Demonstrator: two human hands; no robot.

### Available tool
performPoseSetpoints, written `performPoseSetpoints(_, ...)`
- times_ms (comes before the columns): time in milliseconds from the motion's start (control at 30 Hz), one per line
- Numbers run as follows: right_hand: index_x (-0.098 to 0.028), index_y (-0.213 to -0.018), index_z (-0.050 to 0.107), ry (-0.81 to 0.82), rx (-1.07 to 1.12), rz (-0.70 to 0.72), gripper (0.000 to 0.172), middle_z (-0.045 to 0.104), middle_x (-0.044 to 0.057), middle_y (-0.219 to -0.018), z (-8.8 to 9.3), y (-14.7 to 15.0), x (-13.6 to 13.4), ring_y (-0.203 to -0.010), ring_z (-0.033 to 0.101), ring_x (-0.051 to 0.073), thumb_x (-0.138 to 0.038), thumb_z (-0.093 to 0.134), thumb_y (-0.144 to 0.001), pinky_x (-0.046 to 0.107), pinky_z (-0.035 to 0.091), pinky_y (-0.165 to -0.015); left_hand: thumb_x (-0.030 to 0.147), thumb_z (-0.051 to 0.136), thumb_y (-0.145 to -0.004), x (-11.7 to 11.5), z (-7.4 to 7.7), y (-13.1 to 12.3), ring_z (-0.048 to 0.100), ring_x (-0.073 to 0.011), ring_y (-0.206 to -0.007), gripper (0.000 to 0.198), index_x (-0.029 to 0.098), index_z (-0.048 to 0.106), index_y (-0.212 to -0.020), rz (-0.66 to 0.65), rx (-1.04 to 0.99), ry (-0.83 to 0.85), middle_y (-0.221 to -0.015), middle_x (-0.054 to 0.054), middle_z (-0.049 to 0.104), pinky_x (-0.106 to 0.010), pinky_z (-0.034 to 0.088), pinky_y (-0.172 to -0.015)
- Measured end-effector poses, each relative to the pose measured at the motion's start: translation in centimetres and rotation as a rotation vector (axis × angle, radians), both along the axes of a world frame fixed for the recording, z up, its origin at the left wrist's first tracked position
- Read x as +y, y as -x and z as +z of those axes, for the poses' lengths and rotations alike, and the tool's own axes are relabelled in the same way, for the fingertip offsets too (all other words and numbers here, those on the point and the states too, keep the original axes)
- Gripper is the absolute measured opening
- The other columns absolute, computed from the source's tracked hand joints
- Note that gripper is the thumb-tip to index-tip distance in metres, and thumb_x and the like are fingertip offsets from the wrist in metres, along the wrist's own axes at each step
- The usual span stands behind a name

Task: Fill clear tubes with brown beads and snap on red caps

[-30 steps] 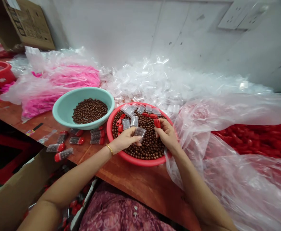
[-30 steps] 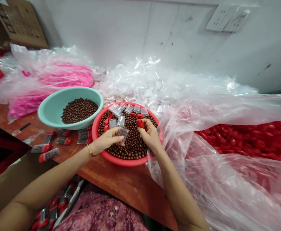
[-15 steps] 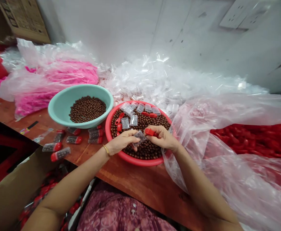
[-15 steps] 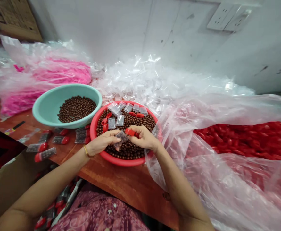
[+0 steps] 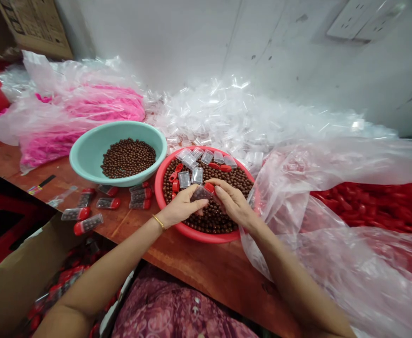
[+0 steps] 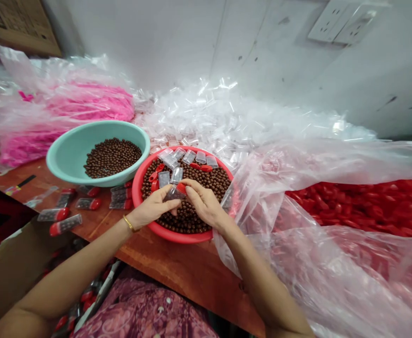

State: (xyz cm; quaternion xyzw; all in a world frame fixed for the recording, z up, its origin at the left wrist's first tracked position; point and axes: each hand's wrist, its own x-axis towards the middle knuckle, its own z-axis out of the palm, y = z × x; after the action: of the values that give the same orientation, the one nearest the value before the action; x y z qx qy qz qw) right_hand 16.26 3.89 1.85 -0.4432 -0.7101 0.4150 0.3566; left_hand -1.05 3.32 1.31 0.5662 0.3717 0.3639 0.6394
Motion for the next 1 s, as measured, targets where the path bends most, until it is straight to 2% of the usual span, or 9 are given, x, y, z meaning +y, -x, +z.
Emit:
performPoseSetpoints(100, -0.021, -0.115, 0.058, -0.106, -0.060, -0.027, 0.039, 0.060, 0.001, -0.073, -0.5, 0.6, -0.4, -0.065, 0.055, 0.013, -0.042, 0.035, -0.092, 0.026, 0.047, -0.065, 0.025, 0.062, -0.071, -0.1, -0.4, -0.2, 0.045, -0.0066, -0.057, 0.025, 0.014, 0.050, -0.091, 0.047, 0.089, -0.076, -0.070, 0.004, 0.051, -0.020, 0.040, -0.054)
performPoseSetpoints(200, -0.020, -0.118, 0.058, -0.161, -0.086, -0.086, 0.040, 0.066, 0.003, -0.095, -0.9, 1.2, -0.6, -0.084, 0.061, 0.016, -0.040, 0.035, -0.092, 0.030, 0.048, -0.078, 0.023, 0.063, -0.069, -0.1, -0.9, -0.3, 0.049, -0.0102, -0.066, 0.024, 0.014, 0.052, -0.089, 0.098, 0.185, -0.195, -0.076, 0.001, 0.055, -0.023, 0.042, -0.062)
performPoseSetpoints(333, -0.017, -0.116, 0.060, -0.145, -0.095, -0.126, 0.039, 0.067, 0.005, -0.096, -0.6, 1.7, -1.0, -0.086, 0.063, 0.019, -0.037, 0.038, -0.090, 0.032, 0.050, -0.079, 0.026, 0.061, -0.070, -0.2, -1.2, -0.2, 0.052, -0.0134, -0.075, 0.022, 0.014, 0.054, -0.086, 0.118, 0.273, -0.288, -0.081, 0.000, 0.059, -0.025, 0.041, -0.067)
performPoseSetpoints(467, -0.018, -0.111, 0.063, -0.097, -0.056, -0.142, 0.039, 0.068, 0.003, -0.083, -0.4, 2.0, -1.3, -0.082, 0.065, 0.019, -0.039, 0.037, -0.090, 0.032, 0.053, -0.076, 0.024, 0.058, -0.069, -0.5, -0.8, -0.1, 0.051, -0.0124, -0.071, 0.020, 0.014, 0.054, -0.087, 0.136, 0.317, -0.322, -0.078, 0.001, 0.058, -0.024, 0.040, -0.064)
performPoseSetpoints(633, -0.020, -0.120, 0.058, -0.210, -0.183, -0.154, 0.040, 0.066, 0.005, -0.108, -1.3, 2.2, -1.8, -0.094, 0.064, 0.019, -0.037, 0.038, -0.090, 0.032, 0.050, -0.086, 0.022, 0.055, -0.067, -0.5, -0.6, -0.1, 0.047, -0.0103, -0.061, 0.010, 0.016, 0.050, -0.073, 0.164, 0.382, -0.310, -0.065, 0.003, 0.052, -0.022, 0.036, -0.056)
performPoseSetpoints(733, -0.018, -0.127, 0.052, -0.242, -0.288, -0.093, 0.044, 0.068, 0.007, -0.104, -1.4, 1.9, -2.0, -0.089, 0.065, 0.019, -0.037, 0.035, -0.091, 0.031, 0.051, -0.082, 0.024, 0.055, -0.066, -0.4, -0.8, -0.2, 0.046, -0.0100, -0.059, 0.010, 0.016, 0.048, -0.068, 0.186, 0.413, -0.290, -0.063, 0.004, 0.052, -0.022, 0.034, -0.054)
performPoseSetpoints(833, -0.017, -0.127, 0.053, -0.259, -0.358, -0.028, 0.048, 0.069, 0.008, -0.099, -0.3, 1.0, -1.4, -0.084, 0.066, 0.020, -0.041, 0.034, -0.091, 0.031, 0.050, -0.077, 0.028, 0.057, -0.066, -0.3, -0.8, -0.3, 0.048, -0.0104, -0.061, 0.014, 0.016, 0.050, -0.070, 0.195, 0.400, -0.266, -0.065, 0.003, 0.054, -0.022, 0.035, -0.055)
performPoseSetpoints(900, -0.020, -0.114, 0.063, -0.275, -0.381, -0.009, 0.046, 0.070, 0.006, -0.090, 0.8, 0.5, -0.6, -0.078, 0.065, 0.019, -0.046, 0.032, -0.091, 0.030, 0.049, -0.072, 0.030, 0.059, -0.066, -0.3, -0.6, -0.4, 0.049, -0.0110, -0.063, 0.017, 0.016, 0.053, -0.073, 0.180, 0.379, -0.252, -0.068, 0.002, 0.056, -0.022, 0.037, -0.057)
performPoseSetpoints(1000, -0.020, -0.080, 0.071, -0.299, -0.273, -0.130, 0.056, 0.062, 0.003, -0.061, 1.8, 0.6, 0.6, -0.059, 0.059, 0.016, -0.055, 0.028, -0.090, 0.028, 0.045, -0.061, 0.030, 0.060, -0.063, -0.4, -0.2, -0.5, 0.047, -0.0107, -0.059, 0.017, 0.016, 0.054, -0.071, 0.101, 0.442, -0.283, -0.063, 0.003, 0.054, -0.022, 0.035, -0.055)
